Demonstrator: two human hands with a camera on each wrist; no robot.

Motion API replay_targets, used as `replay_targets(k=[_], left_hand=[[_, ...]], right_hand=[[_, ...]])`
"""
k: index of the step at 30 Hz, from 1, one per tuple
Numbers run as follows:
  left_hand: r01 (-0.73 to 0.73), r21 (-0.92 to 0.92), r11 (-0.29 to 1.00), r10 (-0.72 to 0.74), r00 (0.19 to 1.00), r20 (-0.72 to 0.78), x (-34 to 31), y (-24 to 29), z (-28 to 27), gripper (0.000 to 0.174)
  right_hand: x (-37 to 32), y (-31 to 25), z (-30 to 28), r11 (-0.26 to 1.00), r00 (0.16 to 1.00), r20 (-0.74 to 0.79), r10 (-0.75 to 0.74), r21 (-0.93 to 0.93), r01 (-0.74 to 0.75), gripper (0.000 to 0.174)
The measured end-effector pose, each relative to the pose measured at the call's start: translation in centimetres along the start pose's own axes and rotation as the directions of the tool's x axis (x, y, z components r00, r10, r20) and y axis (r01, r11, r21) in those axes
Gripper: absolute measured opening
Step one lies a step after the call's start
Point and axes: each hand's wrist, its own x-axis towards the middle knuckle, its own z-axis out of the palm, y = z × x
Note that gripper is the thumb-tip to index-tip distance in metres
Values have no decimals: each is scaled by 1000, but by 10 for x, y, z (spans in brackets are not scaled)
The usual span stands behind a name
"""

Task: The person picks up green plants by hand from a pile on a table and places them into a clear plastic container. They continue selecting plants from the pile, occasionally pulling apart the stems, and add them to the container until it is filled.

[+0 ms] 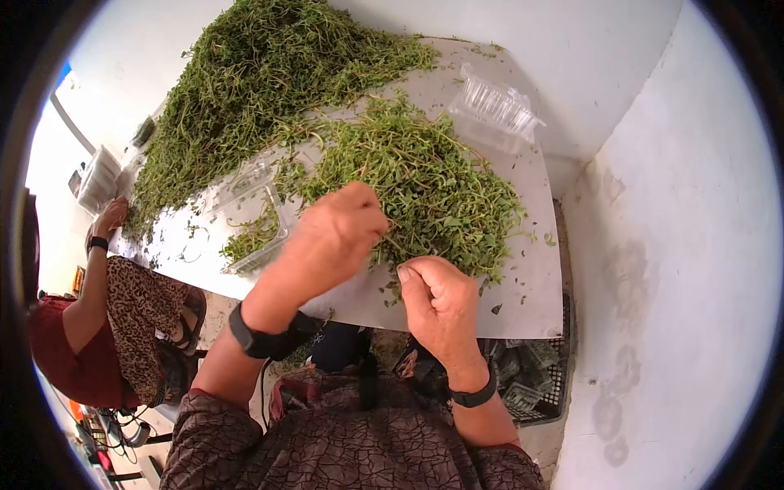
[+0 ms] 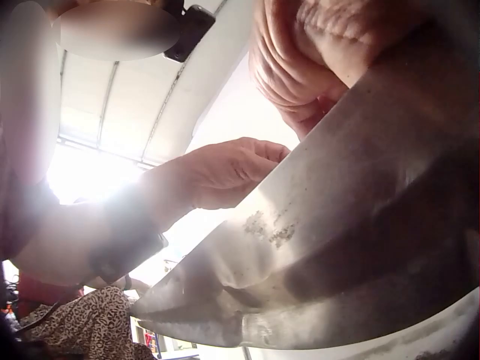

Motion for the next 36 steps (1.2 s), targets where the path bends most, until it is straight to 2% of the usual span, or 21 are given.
replay_targets(k=[1,3,4,5,9,10,13,14,17,18,20,22,24,25,28,36], left_hand=[[0,-1,1000,0,1000,1,0,0,-7,14],[169,-244,955,-194,977,-83,0,2,-28,9],[238,-263,935,-264,962,-68,-1,5,-39,4],[243,-261,934,-268,961,-68,-5,6,-46,4],[306,-173,936,-342,907,-245,-23,-2,-76,8],[371,-155,916,-399,885,-241,-26,-1,-84,9],[438,-78,895,-441,849,-291,-38,-10,-100,8],[495,-5,869,-478,837,-266,-43,-15,-104,12],[488,101,867,-447,852,-273,-63,-36,-101,15],[540,51,840,-509,819,-265,-62,-31,-101,17],[515,26,857,-490,829,-268,-64,-28,-101,17],[490,0,872,-471,839,-272,-62,-22,-100,17],[399,-63,915,-403,884,-238,-55,-11,-97,17],[400,-69,914,-404,883,-238,-52,-8,-95,17],[337,-185,923,-365,920,-141,-40,0,-90,15],[233,-157,960,-246,966,-75,8,0,-78,16]], right_hand=[[0,1,0,1000,1000,-8,-15,5,15,12],[0,1,0,1000,1000,-7,-19,4,19,12],[0,1,0,1000,1000,-7,-25,3,25,12],[0,1,0,1000,1000,-3,-24,5,24,12],[-1,2,2,999,1000,-11,-14,36,14,12],[-1,2,2,999,1000,-15,-15,43,16,12],[-1,1,1,1000,1000,-9,-3,29,3,13],[-1,2,1,1000,1000,-5,-4,31,4,13],[-2,4,2,998,1000,-13,-3,57,4,13],[-2,4,1,999,1000,-13,-1,43,2,14],[-2,6,2,1000,1000,-14,4,27,-3,14],[-1,10,5,997,996,-60,-72,30,74,9],[-1,9,5,997,996,-60,-70,19,71,9],[-1,8,5,998,996,-61,-69,8,70,8],[-2,8,7,998,996,-74,-56,14,57,8],[-3,2,5,999,998,-53,-46,-27,44,10]])
